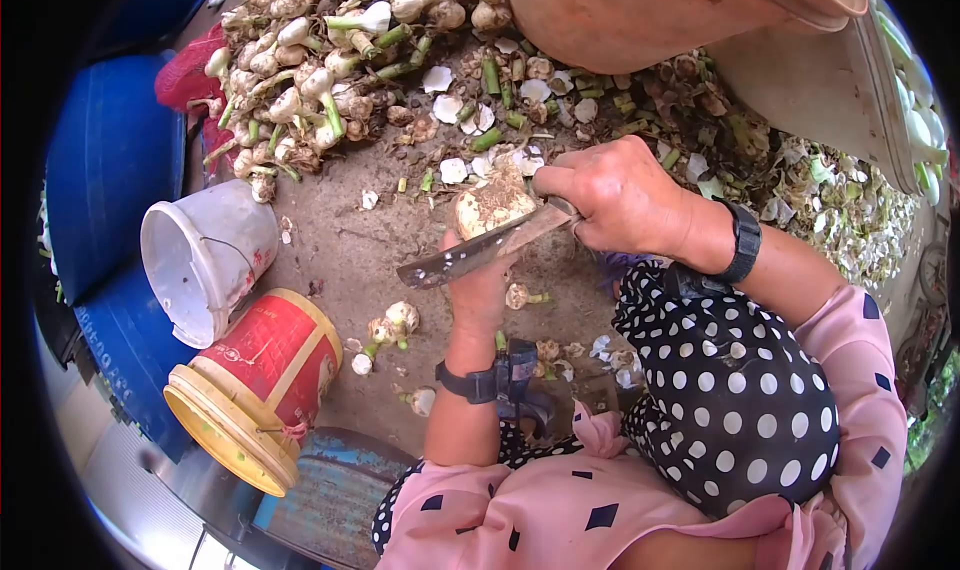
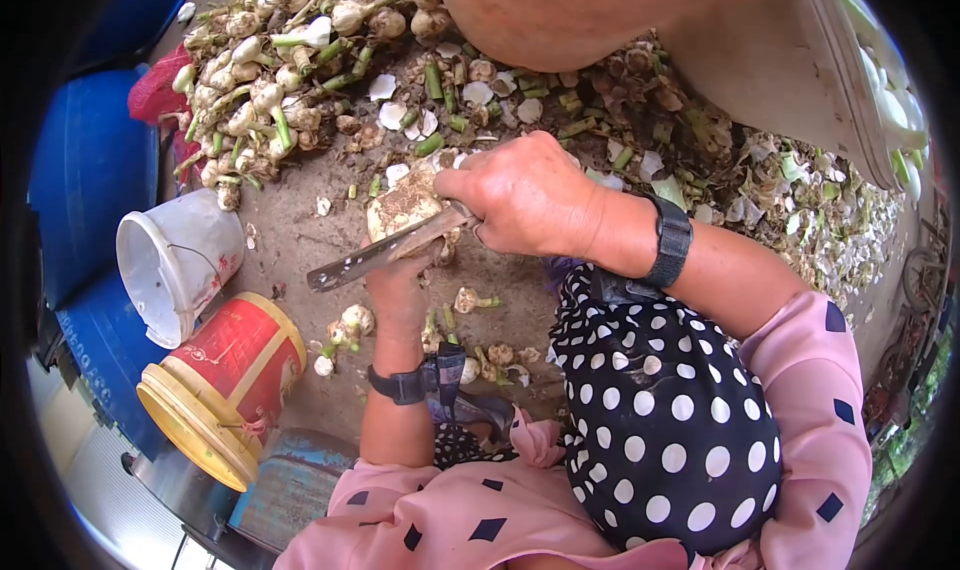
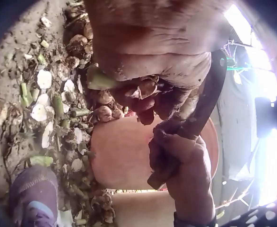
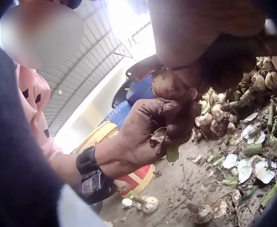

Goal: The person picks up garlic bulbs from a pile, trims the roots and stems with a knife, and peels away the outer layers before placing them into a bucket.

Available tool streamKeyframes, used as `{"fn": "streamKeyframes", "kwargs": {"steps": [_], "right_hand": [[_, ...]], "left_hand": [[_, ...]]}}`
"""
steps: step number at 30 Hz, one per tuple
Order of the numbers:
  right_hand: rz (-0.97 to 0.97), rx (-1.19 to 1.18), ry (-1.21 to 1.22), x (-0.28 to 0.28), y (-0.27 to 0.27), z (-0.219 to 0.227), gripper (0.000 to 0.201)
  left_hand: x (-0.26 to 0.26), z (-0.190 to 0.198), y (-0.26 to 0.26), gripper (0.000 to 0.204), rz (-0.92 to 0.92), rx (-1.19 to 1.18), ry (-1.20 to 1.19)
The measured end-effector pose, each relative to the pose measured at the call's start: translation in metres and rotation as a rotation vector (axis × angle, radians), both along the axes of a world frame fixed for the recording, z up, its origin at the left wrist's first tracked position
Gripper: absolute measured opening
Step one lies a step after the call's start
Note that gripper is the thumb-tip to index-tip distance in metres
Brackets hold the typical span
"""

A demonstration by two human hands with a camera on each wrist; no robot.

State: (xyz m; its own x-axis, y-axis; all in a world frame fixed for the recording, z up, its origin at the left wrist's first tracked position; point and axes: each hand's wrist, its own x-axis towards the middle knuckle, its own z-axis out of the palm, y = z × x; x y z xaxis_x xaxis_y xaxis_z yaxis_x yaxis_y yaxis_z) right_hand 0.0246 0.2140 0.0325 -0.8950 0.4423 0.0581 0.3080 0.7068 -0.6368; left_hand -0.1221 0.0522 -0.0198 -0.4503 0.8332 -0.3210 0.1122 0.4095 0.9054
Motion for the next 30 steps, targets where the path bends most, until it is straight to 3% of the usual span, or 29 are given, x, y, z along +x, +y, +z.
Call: {"fn": "streamKeyframes", "kwargs": {"steps": [2,5,8,10,11,12,13,14,15,18,19,22,26,30], "right_hand": [[0.007,-0.002,0.000,0.000,0.000,-0.001,0.023],[-0.023,0.022,0.015,0.001,0.001,-0.005,0.021],[-0.017,0.055,-0.013,0.003,0.008,-0.013,0.018],[-0.101,0.099,-0.180,0.010,0.017,-0.029,0.019],[-0.205,0.127,-0.259,0.034,0.038,-0.063,0.022],[-0.302,0.153,-0.339,0.054,0.055,-0.090,0.025],[-0.275,0.153,-0.321,0.039,0.053,-0.077,0.025],[-0.311,-0.043,-0.135,0.031,0.047,-0.060,0.025],[-0.361,-0.230,0.041,0.027,0.039,-0.038,0.025],[-0.047,-0.033,0.101,0.002,0.012,0.002,0.022],[-0.031,-0.015,0.100,0.000,0.004,0.005,0.023],[-0.006,0.020,0.102,-0.004,0.002,0.007,0.025],[0.007,0.012,0.090,-0.005,0.001,0.004,0.027],[0.002,0.017,0.120,-0.006,0.001,0.004,0.026]], "left_hand": [[0.000,-0.006,-0.004,0.050,-0.078,0.099,0.115],[0.004,-0.002,-0.004,0.030,-0.037,0.042,-0.038],[0.006,-0.014,-0.015,0.028,-0.100,0.122,0.172],[0.010,-0.006,-0.014,0.027,0.140,0.260,-0.477],[0.007,0.002,-0.010,0.027,0.135,0.262,-0.476],[0.002,0.015,-0.007,0.029,0.074,0.265,-0.392],[-0.004,0.029,-0.005,0.031,0.037,0.270,-0.290],[-0.008,0.036,-0.001,0.034,-0.024,0.279,-0.193],[-0.004,0.033,0.005,0.037,0.159,0.282,-0.333],[-0.001,0.028,0.016,0.042,0.243,0.141,-0.275],[-0.005,0.026,0.007,0.040,-0.002,0.025,0.097],[-0.005,0.023,0.013,0.049,-0.052,0.064,0.287],[0.000,0.017,0.009,0.047,0.166,0.079,-0.125],[0.000,0.022,0.009,0.046,-0.051,0.116,0.069]]}}
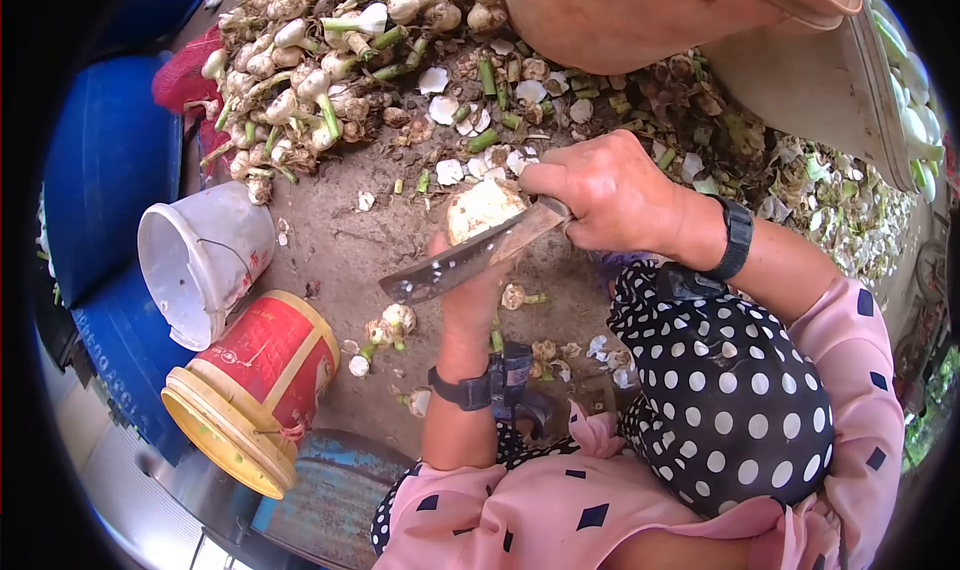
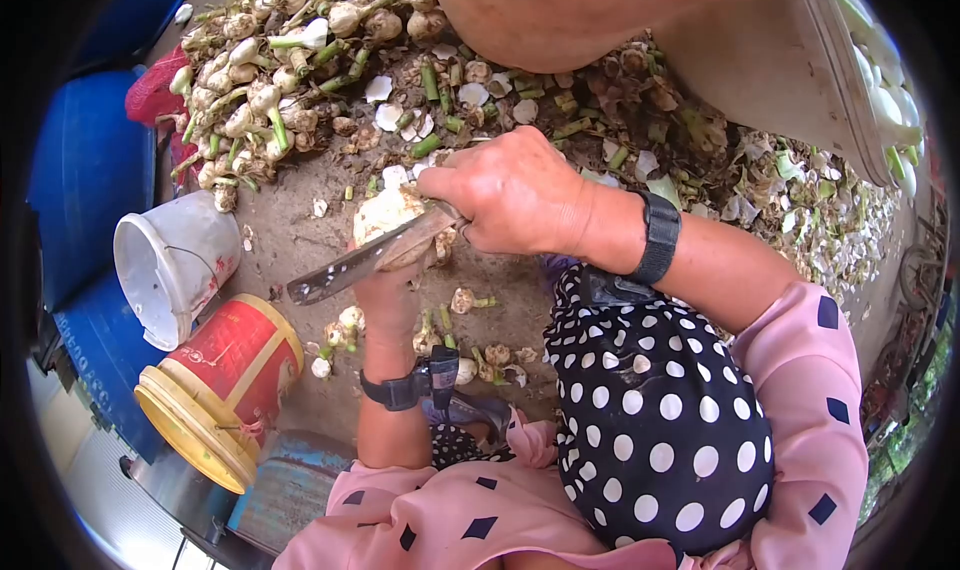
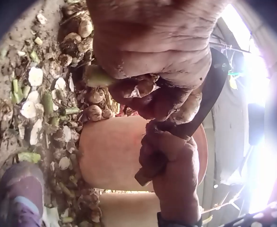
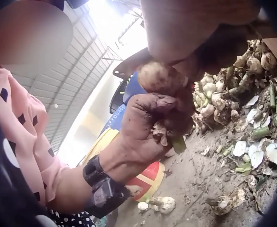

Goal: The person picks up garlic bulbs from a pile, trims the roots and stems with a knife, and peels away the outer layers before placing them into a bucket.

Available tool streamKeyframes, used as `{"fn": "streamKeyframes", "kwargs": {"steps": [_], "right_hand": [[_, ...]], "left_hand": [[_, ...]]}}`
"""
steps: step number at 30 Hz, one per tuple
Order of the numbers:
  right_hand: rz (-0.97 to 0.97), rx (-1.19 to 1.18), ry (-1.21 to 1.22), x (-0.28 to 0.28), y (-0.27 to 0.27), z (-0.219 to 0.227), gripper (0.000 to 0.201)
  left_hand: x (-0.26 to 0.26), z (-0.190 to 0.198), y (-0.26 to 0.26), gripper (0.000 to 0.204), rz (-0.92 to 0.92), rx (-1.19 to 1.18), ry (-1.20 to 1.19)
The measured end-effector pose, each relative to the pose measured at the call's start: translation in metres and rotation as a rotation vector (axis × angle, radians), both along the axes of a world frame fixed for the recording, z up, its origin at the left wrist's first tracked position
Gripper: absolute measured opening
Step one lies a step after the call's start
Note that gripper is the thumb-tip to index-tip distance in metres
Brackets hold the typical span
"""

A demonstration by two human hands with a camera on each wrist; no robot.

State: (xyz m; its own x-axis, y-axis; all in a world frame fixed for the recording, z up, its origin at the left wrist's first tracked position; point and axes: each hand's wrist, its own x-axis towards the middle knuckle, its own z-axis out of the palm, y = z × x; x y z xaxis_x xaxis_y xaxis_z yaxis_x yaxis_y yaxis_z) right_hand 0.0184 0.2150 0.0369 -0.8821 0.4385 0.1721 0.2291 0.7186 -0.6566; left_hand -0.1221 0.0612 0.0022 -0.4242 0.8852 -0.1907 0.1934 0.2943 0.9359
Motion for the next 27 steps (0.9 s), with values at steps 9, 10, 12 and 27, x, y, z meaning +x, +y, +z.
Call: {"fn": "streamKeyframes", "kwargs": {"steps": [9,10,12,27], "right_hand": [[-0.322,-0.070,-0.390,0.026,0.044,-0.050,0.020],[-0.335,-0.599,-0.236,0.018,0.037,-0.029,0.022],[-0.180,-1.312,0.029,0.011,0.033,-0.014,0.030],[0.037,-0.332,-0.422,-0.002,0.025,-0.060,0.042]], "left_hand": [[0.002,0.017,-0.007,0.045,0.264,0.147,-0.848],[0.000,0.016,0.001,0.043,0.188,0.075,-0.641],[-0.004,0.010,0.028,0.054,-0.107,0.195,-0.343],[-0.025,0.020,0.002,0.019,0.072,-0.063,-0.653]]}}
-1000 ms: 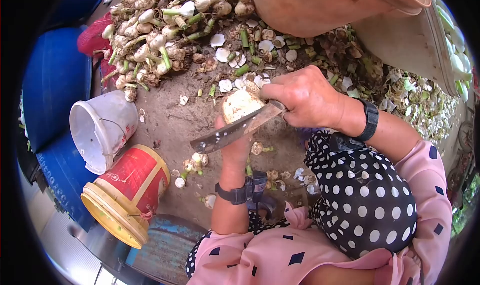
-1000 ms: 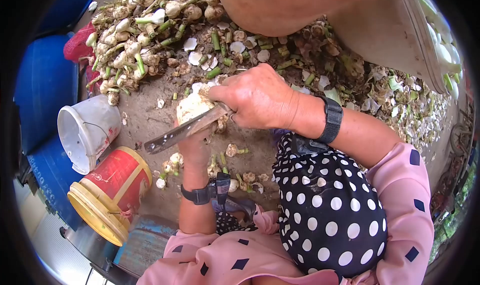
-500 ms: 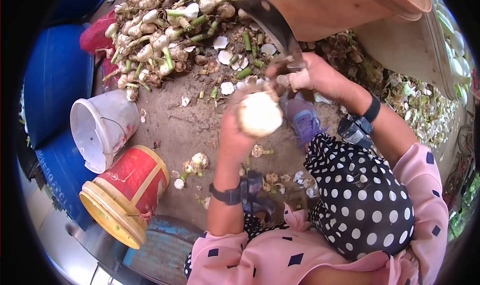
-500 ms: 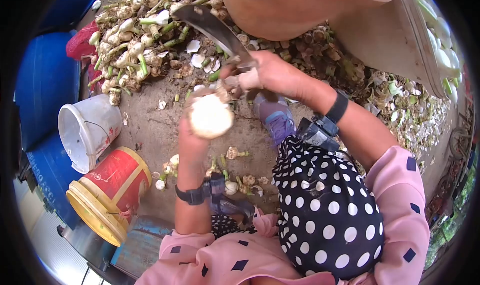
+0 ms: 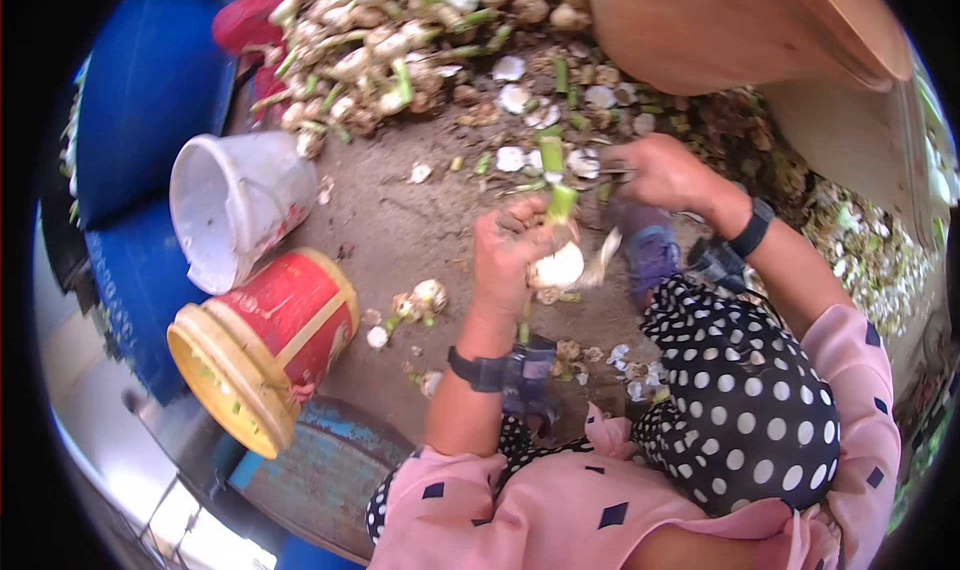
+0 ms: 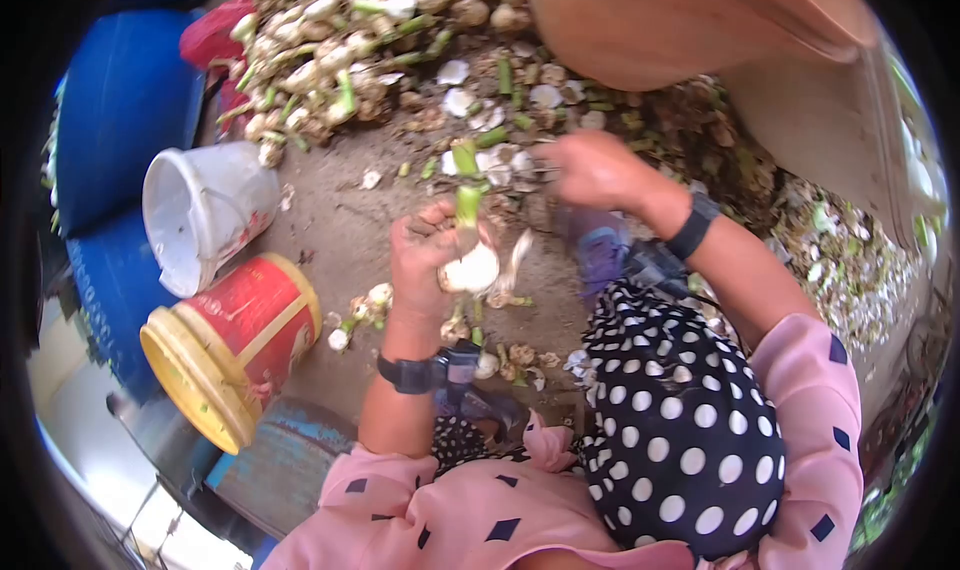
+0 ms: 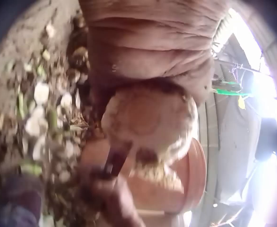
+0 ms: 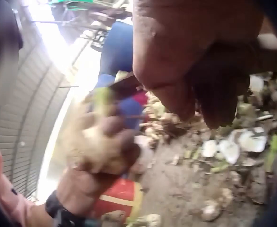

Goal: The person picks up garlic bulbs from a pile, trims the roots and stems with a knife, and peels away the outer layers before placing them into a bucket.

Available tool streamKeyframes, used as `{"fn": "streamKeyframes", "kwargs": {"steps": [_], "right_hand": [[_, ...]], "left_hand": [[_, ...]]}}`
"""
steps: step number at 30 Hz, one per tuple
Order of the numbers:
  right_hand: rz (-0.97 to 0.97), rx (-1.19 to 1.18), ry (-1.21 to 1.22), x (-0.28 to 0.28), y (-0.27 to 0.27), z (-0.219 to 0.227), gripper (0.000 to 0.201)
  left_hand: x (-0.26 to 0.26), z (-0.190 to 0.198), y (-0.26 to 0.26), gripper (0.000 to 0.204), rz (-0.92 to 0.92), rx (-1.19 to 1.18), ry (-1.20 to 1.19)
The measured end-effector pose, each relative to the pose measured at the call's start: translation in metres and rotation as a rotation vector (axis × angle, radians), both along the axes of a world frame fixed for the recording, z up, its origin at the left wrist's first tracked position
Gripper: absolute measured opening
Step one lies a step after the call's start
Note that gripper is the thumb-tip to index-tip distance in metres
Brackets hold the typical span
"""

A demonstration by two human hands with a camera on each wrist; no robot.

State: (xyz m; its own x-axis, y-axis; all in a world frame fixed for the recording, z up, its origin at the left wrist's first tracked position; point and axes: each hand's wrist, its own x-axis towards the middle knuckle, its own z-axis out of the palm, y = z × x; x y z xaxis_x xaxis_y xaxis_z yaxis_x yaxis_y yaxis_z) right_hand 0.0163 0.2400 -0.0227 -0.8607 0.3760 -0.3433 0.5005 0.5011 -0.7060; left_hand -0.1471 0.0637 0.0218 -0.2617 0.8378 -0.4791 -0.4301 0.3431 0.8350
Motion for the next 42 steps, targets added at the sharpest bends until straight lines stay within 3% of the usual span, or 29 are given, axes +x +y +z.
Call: {"fn": "streamKeyframes", "kwargs": {"steps": [1,2,3,4,6,8,9,10,12,15,19,21,23,24,25,27,29,30,32,33,35,37,39,40,41,42], "right_hand": [[-0.030,-0.050,0.028,0.016,0.004,-0.022,0.046],[-0.106,-0.006,-0.031,0.029,0.001,-0.022,0.046],[-0.128,-0.121,-0.059,0.038,0.003,-0.025,0.041],[-0.263,-0.269,-0.164,0.044,0.000,-0.020,0.036],[-0.305,-0.293,-0.090,0.051,-0.007,-0.016,0.031],[-0.276,-0.260,-0.147,0.049,-0.010,-0.010,0.031],[-0.256,-0.223,-0.215,0.047,-0.012,-0.007,0.030],[-0.252,-0.221,-0.213,0.047,-0.013,-0.003,0.030],[-0.261,-0.199,-0.301,0.045,-0.012,0.003,0.030],[-0.402,-0.316,-0.390,0.047,-0.010,0.004,0.032],[-0.375,-0.270,-0.405,0.049,-0.006,0.004,0.031],[-0.353,-0.257,-0.426,0.045,-0.005,0.007,0.031],[-0.340,-0.247,-0.437,0.040,-0.004,0.007,0.031],[-0.304,-0.222,-0.265,0.038,-0.006,0.003,0.032],[-0.269,-0.193,-0.098,0.036,-0.008,0.000,0.032],[-0.172,-0.083,0.002,0.027,-0.007,-0.001,0.035],[-0.112,0.022,0.056,0.014,-0.008,0.008,0.038],[-0.099,0.075,0.101,0.009,-0.009,0.011,0.039],[-0.089,0.132,0.183,0.001,-0.015,0.021,0.040],[-0.091,0.136,0.221,-0.001,-0.016,0.029,0.039],[-0.116,0.136,0.211,0.005,-0.012,0.029,0.037],[-0.092,0.162,-0.085,0.023,0.002,0.006,0.036],[-0.047,0.221,-0.117,0.036,0.012,-0.003,0.030],[-0.230,-0.127,0.000,0.034,0.010,0.007,0.028],[-0.414,-0.490,0.106,0.034,0.003,0.019,0.026],[-0.466,-0.693,0.146,0.025,-0.002,0.031,0.034]], "left_hand": [[-0.020,0.007,-0.007,0.022,-0.149,0.000,0.078],[-0.043,0.001,-0.020,0.027,-0.351,-0.127,0.140],[-0.068,-0.012,-0.037,0.033,-0.553,-0.267,0.192],[-0.093,-0.021,-0.044,0.051,-0.985,-0.493,0.395],[-0.129,-0.044,-0.075,0.057,-1.004,-0.485,0.756],[-0.178,-0.051,-0.066,0.065,-0.557,-0.615,1.041],[-0.222,-0.082,-0.070,0.062,-0.299,-0.532,1.208],[-0.242,-0.067,-0.044,0.061,-0.098,-0.590,1.151],[-0.298,-0.096,-0.022,0.059,0.049,-0.574,1.596],[-0.351,-0.134,0.009,0.055,0.021,-0.736,1.504],[-0.331,-0.159,0.013,0.048,0.093,-0.716,1.589],[-0.309,-0.161,-0.007,0.039,0.309,-0.642,1.302],[-0.246,-0.156,-0.024,0.025,0.754,-0.326,0.596],[-0.191,-0.114,-0.011,0.018,0.937,-0.304,0.339],[-0.165,-0.118,-0.027,0.017,0.939,-0.263,0.075],[-0.095,-0.088,-0.026,0.025,0.890,-0.174,-0.305],[-0.036,-0.052,-0.015,0.029,0.656,-0.239,-0.290],[-0.018,-0.051,-0.014,0.029,0.632,-0.244,-0.308],[0.007,-0.048,-0.011,0.038,0.348,-0.185,-0.435],[0.016,-0.046,-0.009,0.038,0.333,-0.186,-0.442],[0.028,-0.041,-0.005,0.041,0.147,-0.221,-0.135],[0.033,-0.023,-0.006,0.042,0.162,-0.167,-0.135],[0.021,-0.019,-0.003,0.036,0.163,-0.084,0.313],[0.011,-0.033,0.002,0.033,0.023,-0.015,0.583],[0.012,-0.042,-0.002,0.033,0.023,-0.029,0.582],[0.016,-0.039,0.003,0.031,-0.122,-0.007,0.730]]}}
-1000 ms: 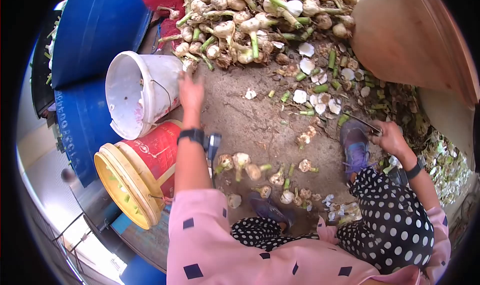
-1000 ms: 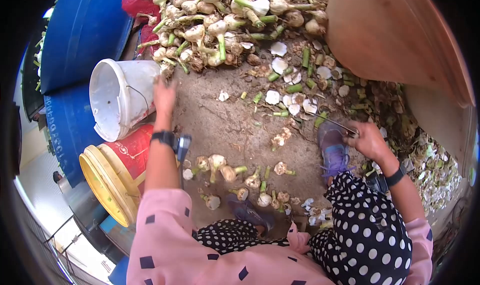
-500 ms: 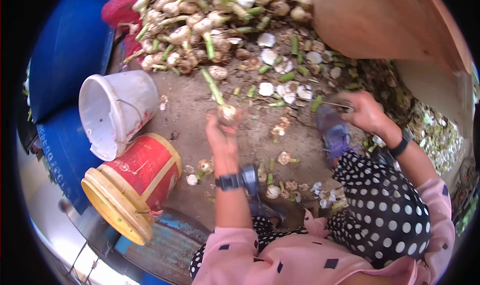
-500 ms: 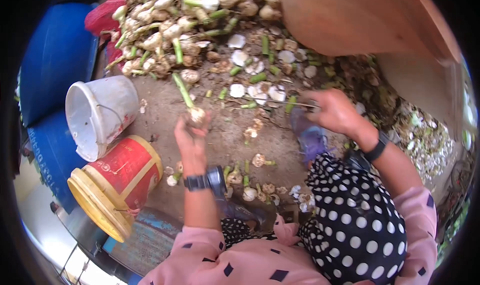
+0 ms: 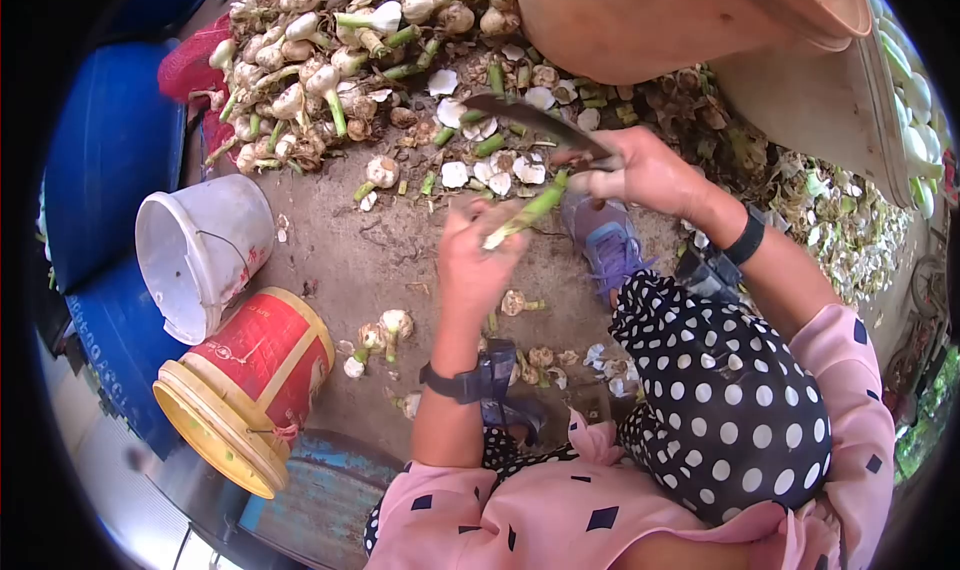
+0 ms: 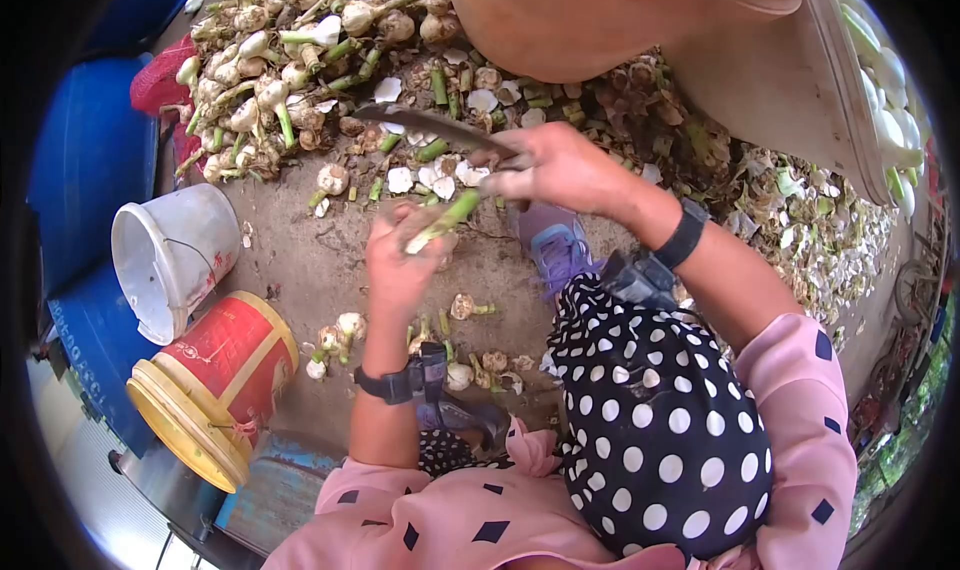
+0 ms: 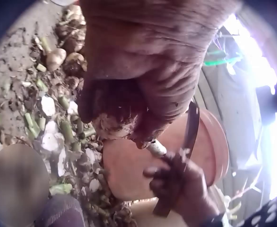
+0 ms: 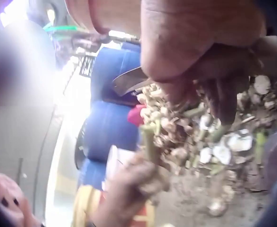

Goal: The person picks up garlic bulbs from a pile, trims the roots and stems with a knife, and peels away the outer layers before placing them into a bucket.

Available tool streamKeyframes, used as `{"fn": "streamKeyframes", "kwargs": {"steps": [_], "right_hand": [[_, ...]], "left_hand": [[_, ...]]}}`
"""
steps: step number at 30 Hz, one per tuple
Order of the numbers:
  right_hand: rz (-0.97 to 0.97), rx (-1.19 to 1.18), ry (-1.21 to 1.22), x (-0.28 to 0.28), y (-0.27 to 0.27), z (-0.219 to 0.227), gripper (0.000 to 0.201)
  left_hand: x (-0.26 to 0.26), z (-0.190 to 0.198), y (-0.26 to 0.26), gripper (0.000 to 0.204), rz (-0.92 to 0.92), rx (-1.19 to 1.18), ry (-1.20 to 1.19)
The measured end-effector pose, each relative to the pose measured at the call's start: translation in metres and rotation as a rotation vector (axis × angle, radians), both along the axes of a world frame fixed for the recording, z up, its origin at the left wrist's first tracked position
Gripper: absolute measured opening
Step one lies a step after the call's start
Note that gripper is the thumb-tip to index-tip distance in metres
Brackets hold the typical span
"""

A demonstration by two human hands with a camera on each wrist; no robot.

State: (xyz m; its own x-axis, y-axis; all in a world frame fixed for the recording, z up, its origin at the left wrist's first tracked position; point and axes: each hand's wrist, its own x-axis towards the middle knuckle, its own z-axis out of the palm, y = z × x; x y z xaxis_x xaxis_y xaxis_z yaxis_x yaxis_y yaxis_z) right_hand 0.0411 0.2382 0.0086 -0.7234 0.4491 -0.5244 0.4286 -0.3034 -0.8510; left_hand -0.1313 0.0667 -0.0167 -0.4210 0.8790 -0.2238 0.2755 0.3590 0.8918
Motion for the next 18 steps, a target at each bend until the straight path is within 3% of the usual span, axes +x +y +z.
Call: {"fn": "streamKeyframes", "kwargs": {"steps": [1,2,3,4,5,6,7,8,9,11,13,15,17,18], "right_hand": [[0.002,0.004,0.003,-0.006,0.002,0.003,0.034],[0.103,0.134,0.036,-0.010,0.002,0.004,0.032],[0.202,0.255,0.067,-0.012,-0.001,0.007,0.030],[0.031,0.073,0.068,-0.014,-0.003,0.015,0.027],[0.035,0.079,0.072,-0.014,-0.004,0.016,0.027],[-0.054,0.115,0.170,-0.015,-0.006,0.013,0.027],[-0.144,0.144,0.266,-0.015,-0.010,0.008,0.026],[-0.091,0.306,0.293,-0.015,-0.014,-0.005,0.026],[-0.088,0.304,0.294,-0.013,-0.014,-0.006,0.026],[0.337,0.724,0.157,-0.006,-0.016,-0.007,0.021],[0.287,0.804,0.094,-0.006,-0.012,0.001,0.022],[0.170,1.040,0.072,-0.011,-0.010,0.009,0.020],[0.184,1.057,0.089,-0.016,-0.013,0.013,0.021],[0.230,1.094,0.060,-0.017,-0.014,0.014,0.020]], "left_hand": [[0.002,0.002,0.011,0.029,-0.147,-0.009,0.150],[0.004,0.005,0.019,0.049,-0.161,0.088,0.217],[0.007,0.005,0.022,0.049,-0.165,0.079,0.214],[0.011,0.005,0.028,0.057,0.095,0.192,0.012],[0.014,0.007,0.035,0.065,0.357,0.314,-0.187],[0.020,0.020,0.040,0.066,0.504,0.270,-0.613],[0.025,0.019,0.038,0.066,0.506,0.270,-0.612],[0.028,0.016,0.036,0.059,0.555,0.301,-1.046],[0.030,0.013,0.034,0.052,0.591,0.328,-1.483],[0.023,0.003,0.026,0.041,0.586,0.361,-1.454],[0.013,0.000,0.023,0.031,0.376,0.189,-0.956],[0.014,-0.001,0.014,0.027,0.362,0.232,-0.953],[0.011,-0.012,0.000,0.023,-0.094,0.078,0.134],[0.016,-0.008,0.003,0.023,0.066,0.063,-0.104]]}}
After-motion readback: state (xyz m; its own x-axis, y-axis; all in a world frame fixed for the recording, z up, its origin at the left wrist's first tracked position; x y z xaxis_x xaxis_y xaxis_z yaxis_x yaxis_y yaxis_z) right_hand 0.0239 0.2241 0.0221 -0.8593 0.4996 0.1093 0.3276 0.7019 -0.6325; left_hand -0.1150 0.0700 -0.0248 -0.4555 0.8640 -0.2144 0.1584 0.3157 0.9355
